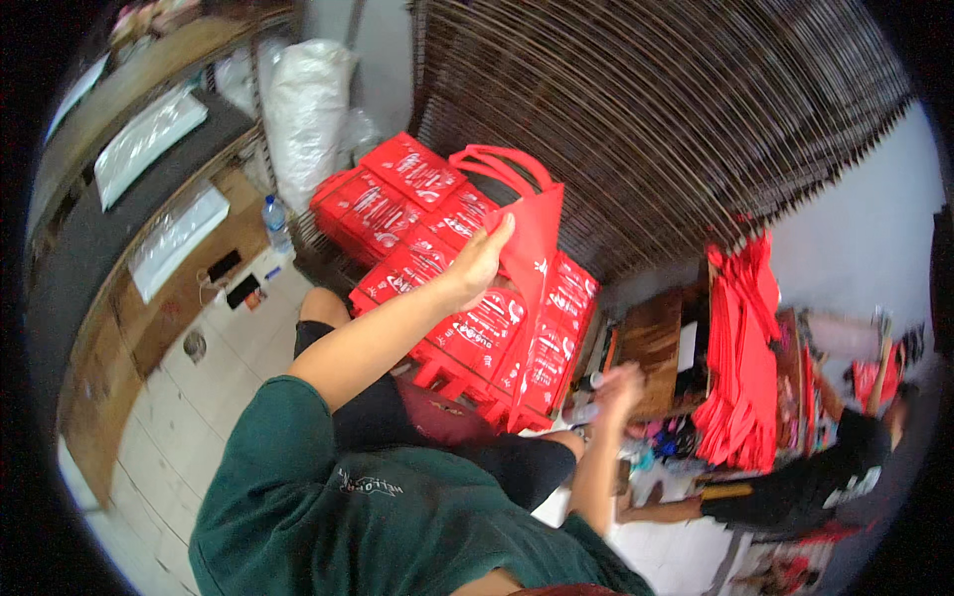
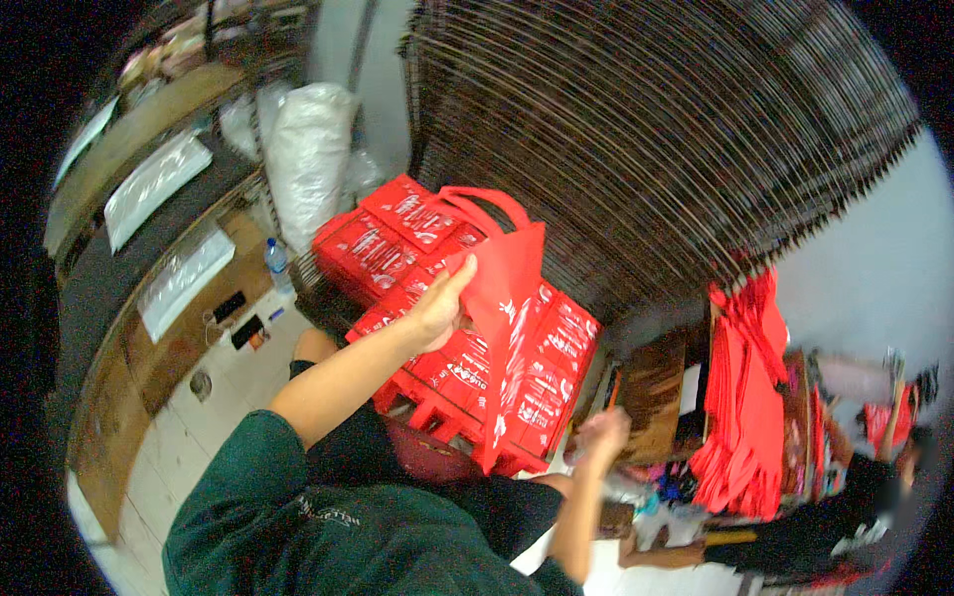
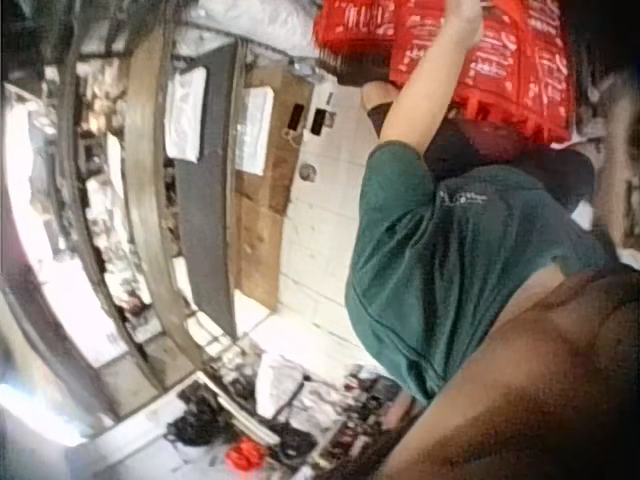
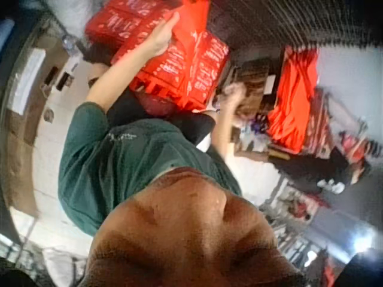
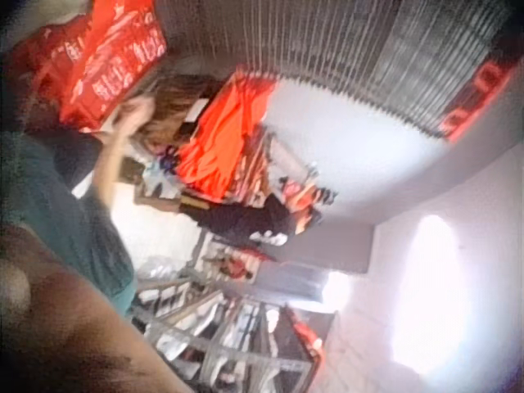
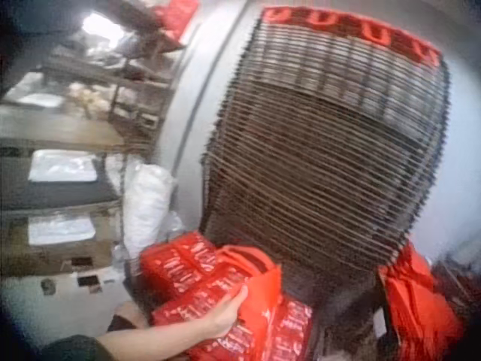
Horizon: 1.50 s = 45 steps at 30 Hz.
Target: The person sits on the floor and repeatedly picks up red tote bags, folds them, and places them into a neat stack. The person handles the bags one at a time, aligning them to form a growing pile.
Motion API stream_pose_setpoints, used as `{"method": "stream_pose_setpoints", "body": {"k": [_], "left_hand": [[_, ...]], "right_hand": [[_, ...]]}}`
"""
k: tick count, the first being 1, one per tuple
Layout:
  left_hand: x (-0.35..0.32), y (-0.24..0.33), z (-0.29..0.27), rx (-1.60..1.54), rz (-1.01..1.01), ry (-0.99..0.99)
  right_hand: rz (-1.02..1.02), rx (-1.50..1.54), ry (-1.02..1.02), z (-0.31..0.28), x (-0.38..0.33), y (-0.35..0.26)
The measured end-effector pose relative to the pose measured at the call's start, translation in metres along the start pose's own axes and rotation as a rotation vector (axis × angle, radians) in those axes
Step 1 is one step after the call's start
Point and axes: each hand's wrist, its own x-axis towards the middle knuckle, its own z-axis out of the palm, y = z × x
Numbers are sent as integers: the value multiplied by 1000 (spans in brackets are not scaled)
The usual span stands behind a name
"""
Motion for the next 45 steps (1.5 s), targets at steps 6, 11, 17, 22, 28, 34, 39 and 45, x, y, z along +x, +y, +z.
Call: {"method": "stream_pose_setpoints", "body": {"k": [6, 11, 17, 22, 28, 34, 39, 45], "left_hand": [[1, -46, -73, -43, -52, 301], [-19, -41, -112, -8, -37, 421], [-46, -46, -184, 44, -86, 538], [-46, -32, -219, 34, -143, 530], [-16, -8, -257, -10, -137, 471], [0, 55, -279, -38, 8, 405], [54, 97, -357, -23, 112, 358], [111, 106, -443, -40, 241, 460]], "right_hand": [[1125, 331, -618, 48, -124, 164], [1166, 638, -673, 76, -102, 157], [1044, 462, -482, 101, -83, 132], [1012, 316, -473, 120, -57, 143], [1054, 231, -459, 179, -25, 145], [996, 111, -666, 263, -21, 157], [921, 61, -765, 345, 2, 179], [627, 19, -717, 425, 28, 233]]}}
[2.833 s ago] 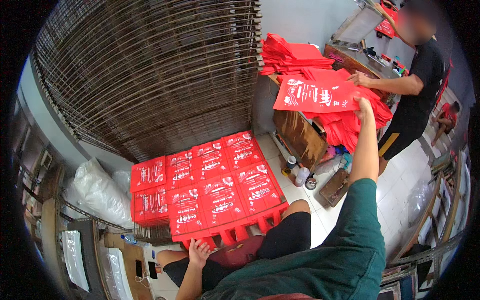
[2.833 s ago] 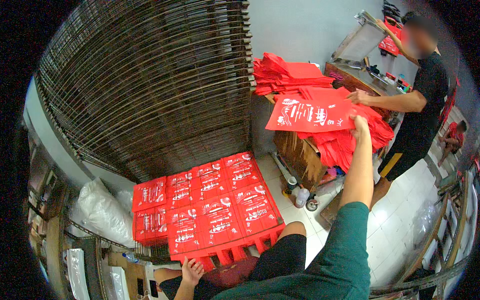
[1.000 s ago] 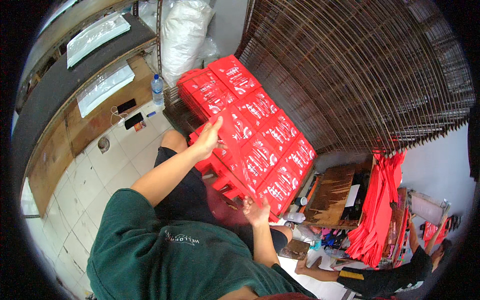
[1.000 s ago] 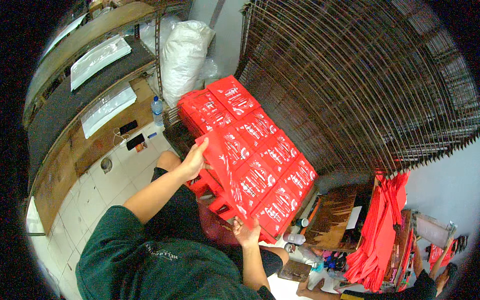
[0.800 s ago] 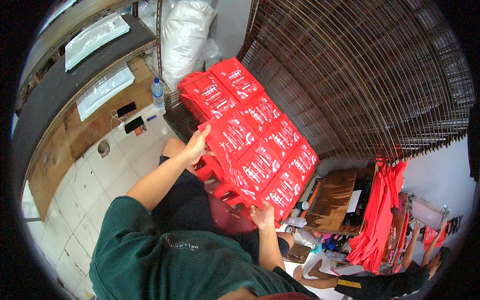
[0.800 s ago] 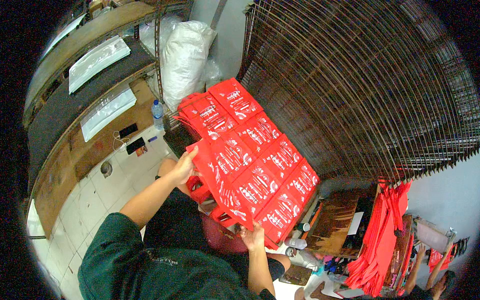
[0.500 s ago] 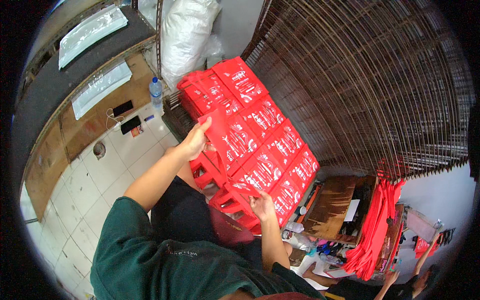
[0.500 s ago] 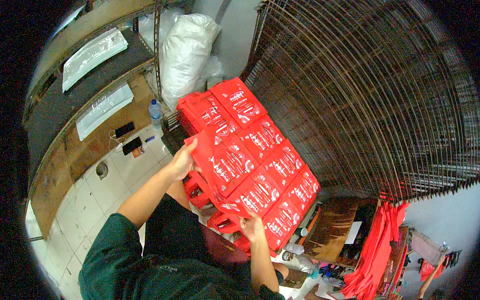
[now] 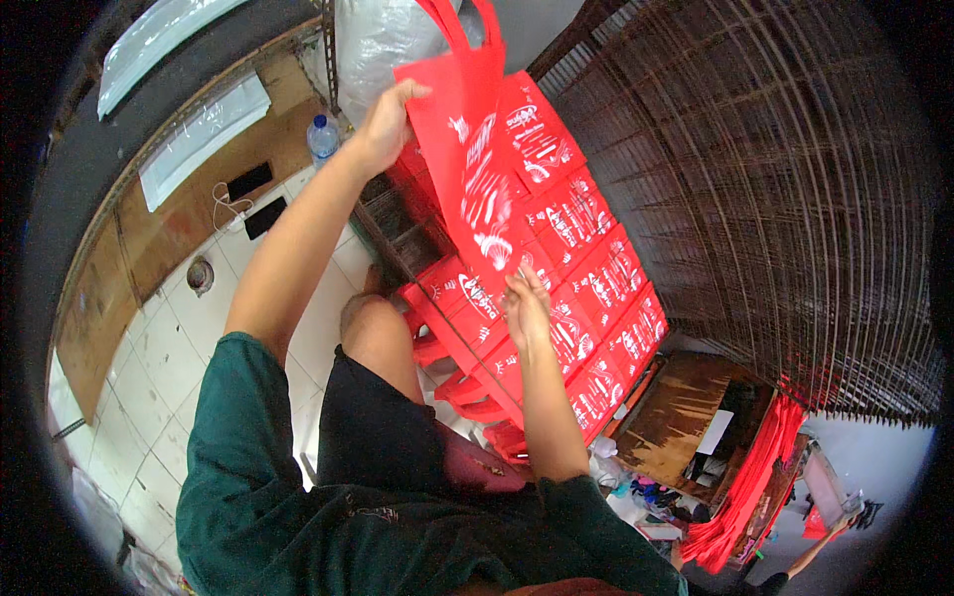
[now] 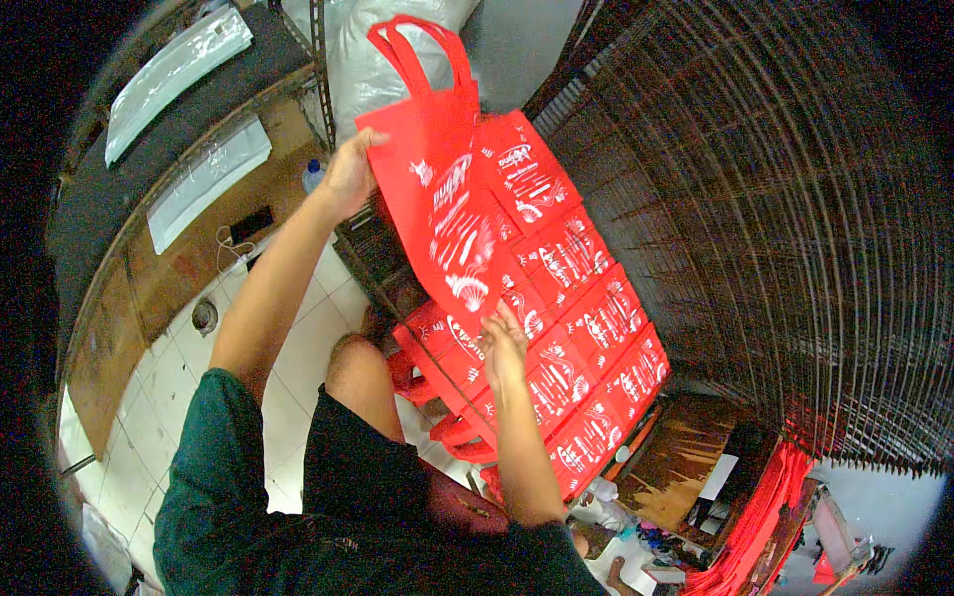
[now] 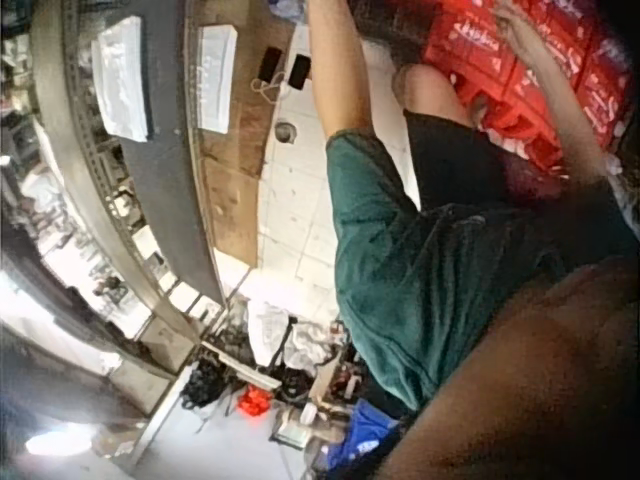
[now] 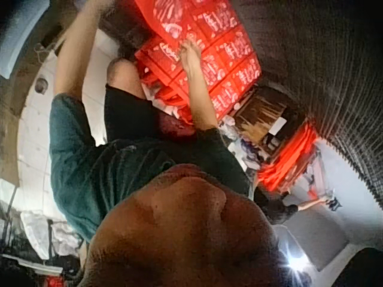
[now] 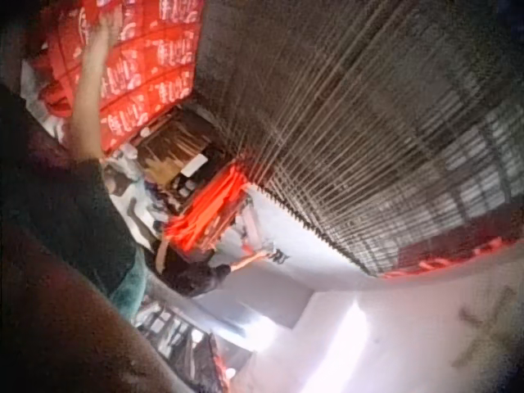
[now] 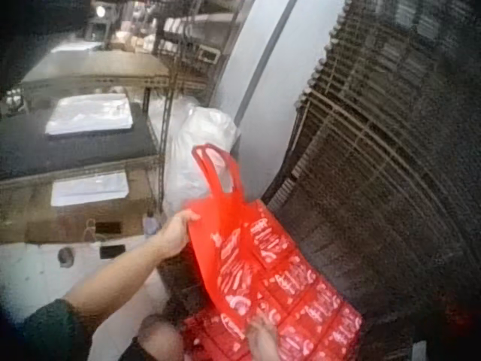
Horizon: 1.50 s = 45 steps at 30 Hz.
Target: The person sits on the floor and repeatedly picks up red tote bags, folds them, and places them into a neat stack. The person handles the bags one at a time, aligning them to form a growing pile.
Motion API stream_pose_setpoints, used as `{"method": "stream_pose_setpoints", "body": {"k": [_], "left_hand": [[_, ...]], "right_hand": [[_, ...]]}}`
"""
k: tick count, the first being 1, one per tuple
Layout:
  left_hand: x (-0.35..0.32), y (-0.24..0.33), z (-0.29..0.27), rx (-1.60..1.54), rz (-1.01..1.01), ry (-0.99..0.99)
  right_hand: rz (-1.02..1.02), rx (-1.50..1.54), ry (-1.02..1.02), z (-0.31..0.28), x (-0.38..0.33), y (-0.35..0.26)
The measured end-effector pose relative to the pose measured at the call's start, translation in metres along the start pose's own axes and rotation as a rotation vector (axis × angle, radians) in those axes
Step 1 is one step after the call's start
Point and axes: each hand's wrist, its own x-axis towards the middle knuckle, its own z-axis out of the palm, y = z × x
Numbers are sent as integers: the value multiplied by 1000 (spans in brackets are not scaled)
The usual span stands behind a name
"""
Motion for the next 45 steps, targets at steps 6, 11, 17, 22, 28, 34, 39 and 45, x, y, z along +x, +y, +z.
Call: {"method": "stream_pose_setpoints", "body": {"k": [6, 11, 17, 22, 28, 34, 39, 45], "left_hand": [[52, -18, -84, 238, 86, 485], [-51, -79, -106, 232, 66, 464], [-237, -107, -38, 1228, 225, -152], [-223, -115, -46, 995, 187, 64], [-222, -116, -47, 1025, 206, 12], [-222, -119, -47, 991, 196, 12], [-219, -119, -46, 1002, 190, 4], [-218, -117, -44, 998, 179, 0]], "right_hand": [[-59, 94, 149, 34, 87, 49], [37, 56, 296, 15, 161, 112], [74, -125, 376, -2, 186, 133], [1, -265, 371, -15, 188, 132], [-9, -269, 417, 3, 182, 122], [-72, -537, 441, -15, 193, 131], [-51, -598, 406, -9, 188, 122], [-130, -763, 428, -28, 207, 141]]}}
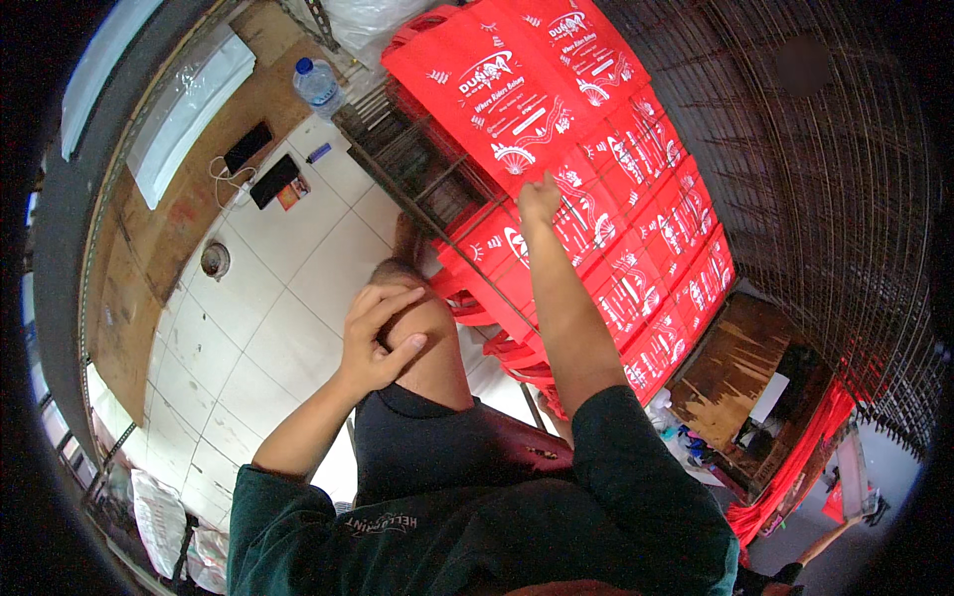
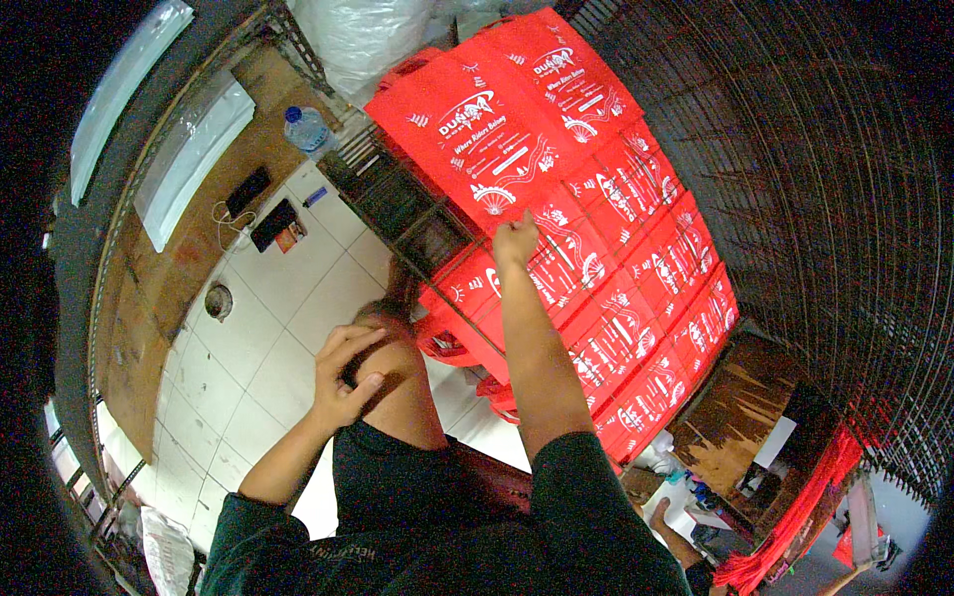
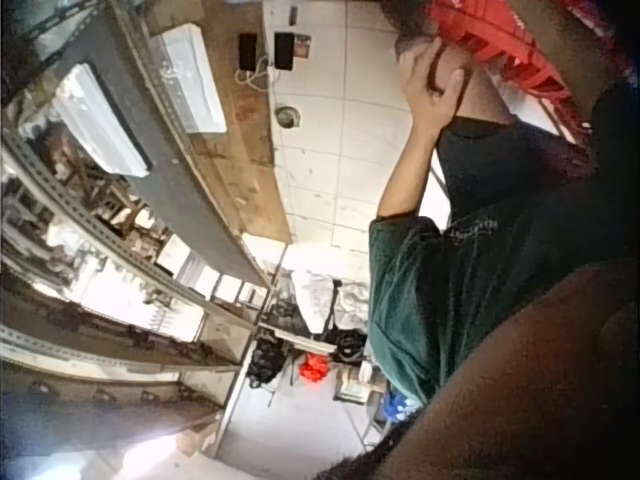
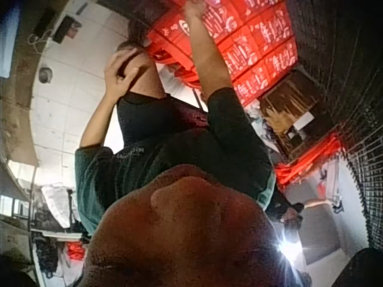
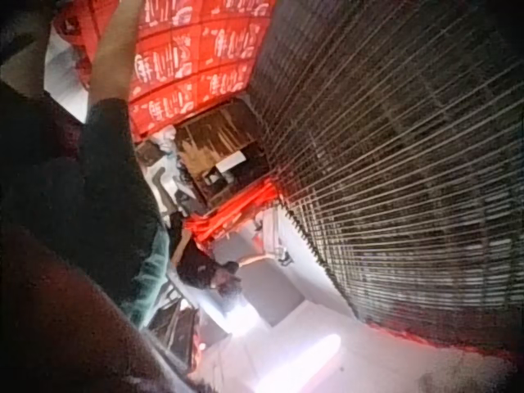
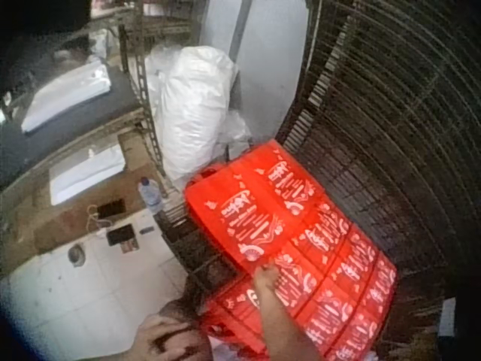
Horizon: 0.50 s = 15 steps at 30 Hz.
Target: The person sits on the floor and repeatedly picks up red tote bags, folds them, and places them into a neat stack. The person handles the bags one at a time, aligning them to form a growing pile.
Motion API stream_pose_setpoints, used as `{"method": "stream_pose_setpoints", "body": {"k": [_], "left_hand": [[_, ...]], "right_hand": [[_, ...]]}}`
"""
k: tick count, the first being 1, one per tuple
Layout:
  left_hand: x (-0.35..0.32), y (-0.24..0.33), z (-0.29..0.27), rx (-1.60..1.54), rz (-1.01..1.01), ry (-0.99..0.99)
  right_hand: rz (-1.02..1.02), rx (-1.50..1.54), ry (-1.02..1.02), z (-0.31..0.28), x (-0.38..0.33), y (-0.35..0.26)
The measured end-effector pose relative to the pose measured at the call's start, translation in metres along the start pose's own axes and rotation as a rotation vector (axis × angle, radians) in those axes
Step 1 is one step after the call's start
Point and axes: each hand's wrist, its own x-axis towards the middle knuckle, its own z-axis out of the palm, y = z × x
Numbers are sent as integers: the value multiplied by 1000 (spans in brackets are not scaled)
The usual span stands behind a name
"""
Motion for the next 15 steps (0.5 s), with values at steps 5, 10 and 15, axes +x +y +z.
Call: {"method": "stream_pose_setpoints", "body": {"k": [5, 10, 15], "left_hand": [[-3, 0, -1, -23, -33, 20], [0, -2, 8, 14, -41, 2], [-8, 15, 18, 66, -62, -37]], "right_hand": [[-54, 37, 80, -14, -25, -8], [-160, 414, 5, -74, -92, 30], [-144, 105, 188, -181, -154, 99]]}}
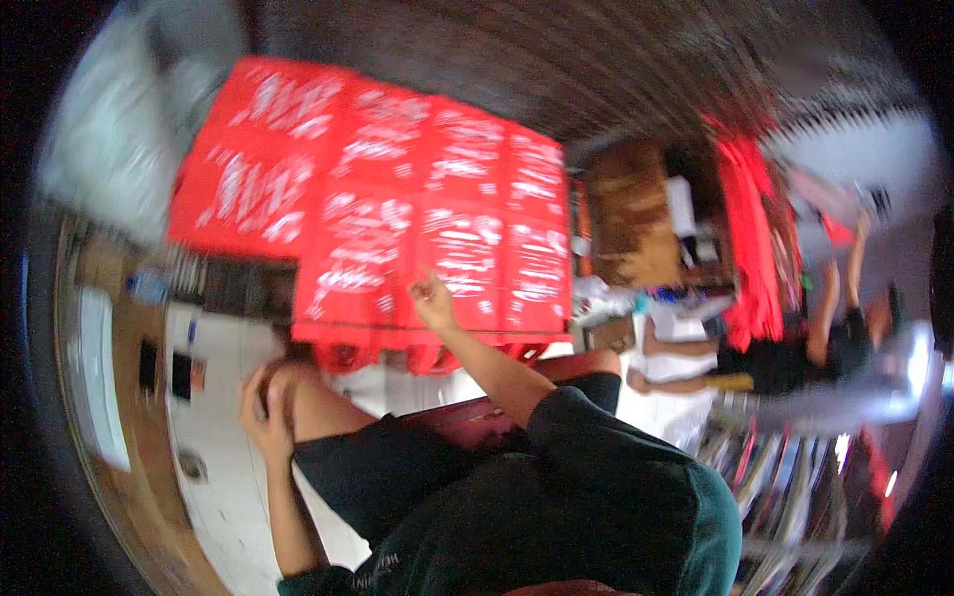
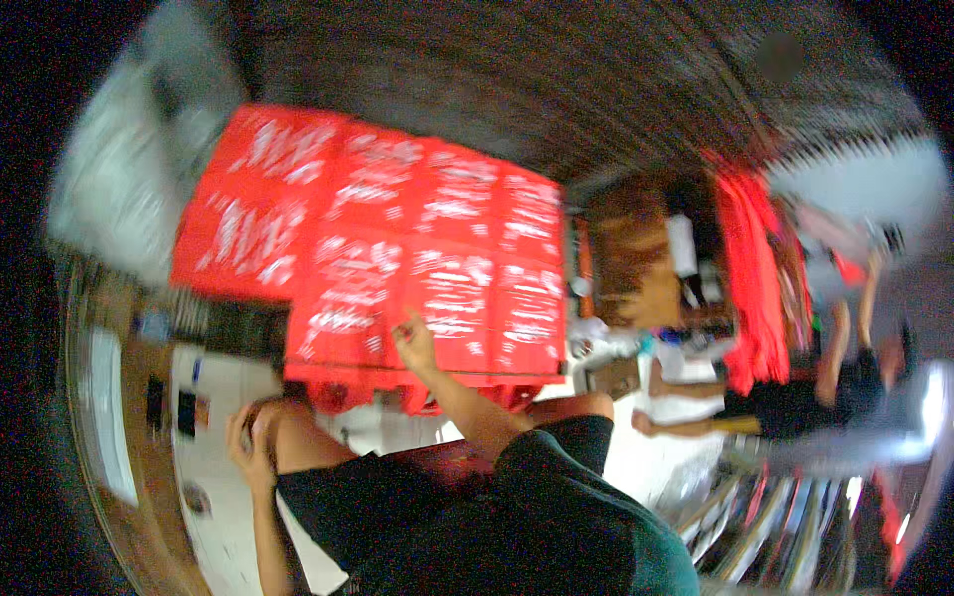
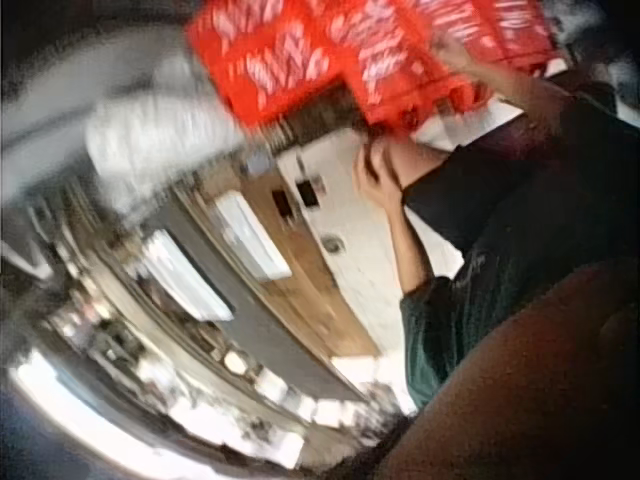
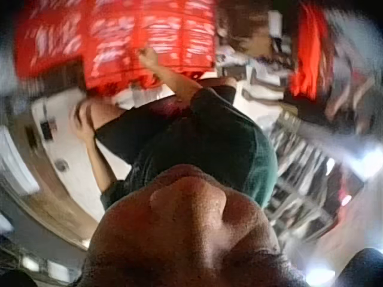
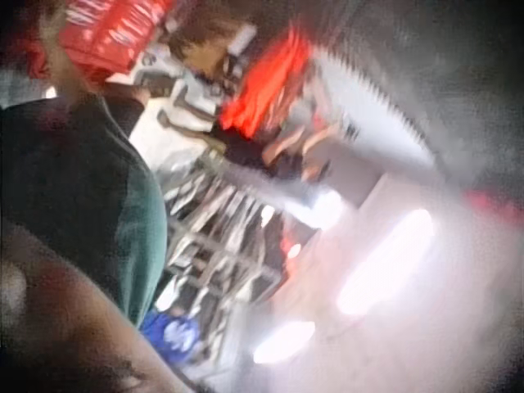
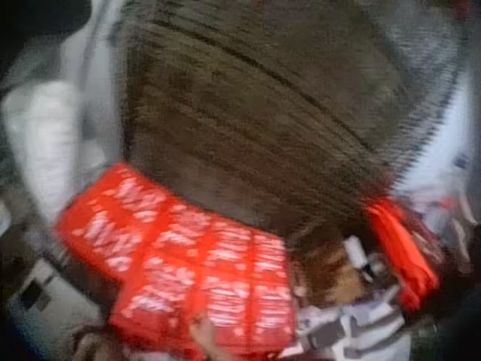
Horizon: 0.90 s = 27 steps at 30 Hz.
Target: The person sits on the floor and repeatedly picks up red tote bags, folds them, and places them into a neat stack. The person handles the bags one at a time, aligning them to form a growing pile.
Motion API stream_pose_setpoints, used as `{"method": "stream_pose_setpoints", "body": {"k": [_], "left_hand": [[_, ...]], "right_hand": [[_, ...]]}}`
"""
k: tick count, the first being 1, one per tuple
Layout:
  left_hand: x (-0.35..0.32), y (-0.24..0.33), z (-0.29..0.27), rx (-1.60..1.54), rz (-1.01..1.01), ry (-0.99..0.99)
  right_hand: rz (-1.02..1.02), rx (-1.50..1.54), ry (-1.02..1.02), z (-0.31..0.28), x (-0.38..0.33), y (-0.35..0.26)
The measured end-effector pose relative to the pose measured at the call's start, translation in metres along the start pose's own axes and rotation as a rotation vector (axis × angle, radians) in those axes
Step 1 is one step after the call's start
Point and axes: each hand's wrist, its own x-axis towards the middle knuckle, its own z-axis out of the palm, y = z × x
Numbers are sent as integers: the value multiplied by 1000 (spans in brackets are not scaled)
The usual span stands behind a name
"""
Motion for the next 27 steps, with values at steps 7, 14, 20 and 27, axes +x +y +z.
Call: {"method": "stream_pose_setpoints", "body": {"k": [7, 14, 20, 27], "left_hand": [[-15, 5, 8, 205, 105, 17], [-77, 103, 71, 475, 291, -403], [-185, 165, 184, 63, 395, -955], [-203, 102, 223, 329, -22, -1409]], "right_hand": [[106, -65, 248, -188, -68, 2], [5, -78, 446, -325, -162, 2], [31, -215, 485, -385, -235, 2], [-201, -487, 327, -389, -312, 6]]}}
